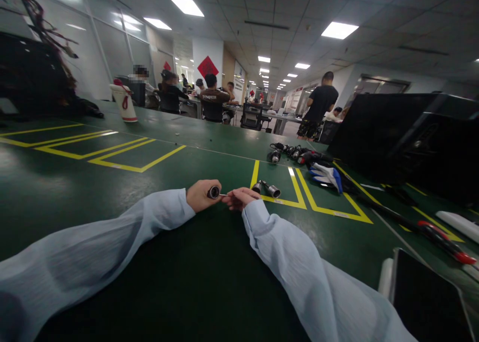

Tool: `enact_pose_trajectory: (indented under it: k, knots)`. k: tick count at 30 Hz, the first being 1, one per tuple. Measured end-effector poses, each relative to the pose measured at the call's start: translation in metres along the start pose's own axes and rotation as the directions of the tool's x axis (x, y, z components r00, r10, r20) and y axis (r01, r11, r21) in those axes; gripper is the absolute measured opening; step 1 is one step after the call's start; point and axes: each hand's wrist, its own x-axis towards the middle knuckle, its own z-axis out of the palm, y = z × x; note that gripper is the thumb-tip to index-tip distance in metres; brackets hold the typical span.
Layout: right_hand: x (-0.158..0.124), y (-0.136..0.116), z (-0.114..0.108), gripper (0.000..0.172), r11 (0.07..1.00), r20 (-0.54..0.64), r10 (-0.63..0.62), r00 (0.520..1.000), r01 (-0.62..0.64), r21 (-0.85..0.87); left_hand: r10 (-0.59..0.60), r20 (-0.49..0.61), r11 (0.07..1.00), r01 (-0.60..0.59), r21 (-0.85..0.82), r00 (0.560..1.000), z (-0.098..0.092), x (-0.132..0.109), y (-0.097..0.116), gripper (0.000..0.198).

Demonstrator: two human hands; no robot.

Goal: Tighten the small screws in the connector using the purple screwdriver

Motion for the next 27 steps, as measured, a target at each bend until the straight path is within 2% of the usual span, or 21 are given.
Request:
enact_pose_trajectory:
  k: [7, 9, 14, 19, 21, 24, 27]
  knots:
    - [-0.001, -0.003, -0.001, 0.012, 0.997, -0.028, 0.043, 0.999, -0.044, -0.060, 0.016, 0.090, 0.994, -0.025, 0.110, 0.996, 0.001, -0.002, 0.002, 0.019]
    - [-0.001, -0.004, -0.002, 0.014, 0.998, -0.018, 0.048, 0.999, -0.048, -0.048, 0.032, 0.076, 0.995, -0.039, 0.093, 0.997, 0.001, -0.003, 0.002, 0.020]
    - [-0.001, -0.005, -0.004, 0.019, 0.998, 0.022, 0.056, 0.998, -0.056, 0.003, 0.040, -0.053, 0.999, -0.041, -0.032, 0.998, 0.002, -0.003, -0.001, 0.023]
    - [-0.002, -0.003, -0.003, 0.021, 0.999, 0.025, 0.029, 0.999, -0.029, 0.022, 0.000, -0.051, 0.999, -0.002, -0.032, 0.999, 0.003, -0.002, 0.000, 0.022]
    - [-0.001, -0.003, -0.002, 0.019, 1.000, 0.002, 0.024, 1.000, -0.024, -0.010, -0.026, -0.028, 1.000, 0.026, 0.011, 0.999, 0.002, -0.001, 0.002, 0.021]
    - [-0.001, -0.003, -0.002, 0.013, 0.996, -0.027, 0.052, 0.998, -0.053, -0.065, -0.078, 0.065, 0.982, 0.066, 0.175, 0.995, 0.000, -0.001, 0.007, 0.022]
    - [0.000, -0.004, -0.002, 0.011, 0.995, -0.019, 0.071, 0.997, -0.072, -0.073, -0.098, 0.126, 0.960, 0.060, 0.273, 0.987, -0.002, -0.001, 0.010, 0.020]
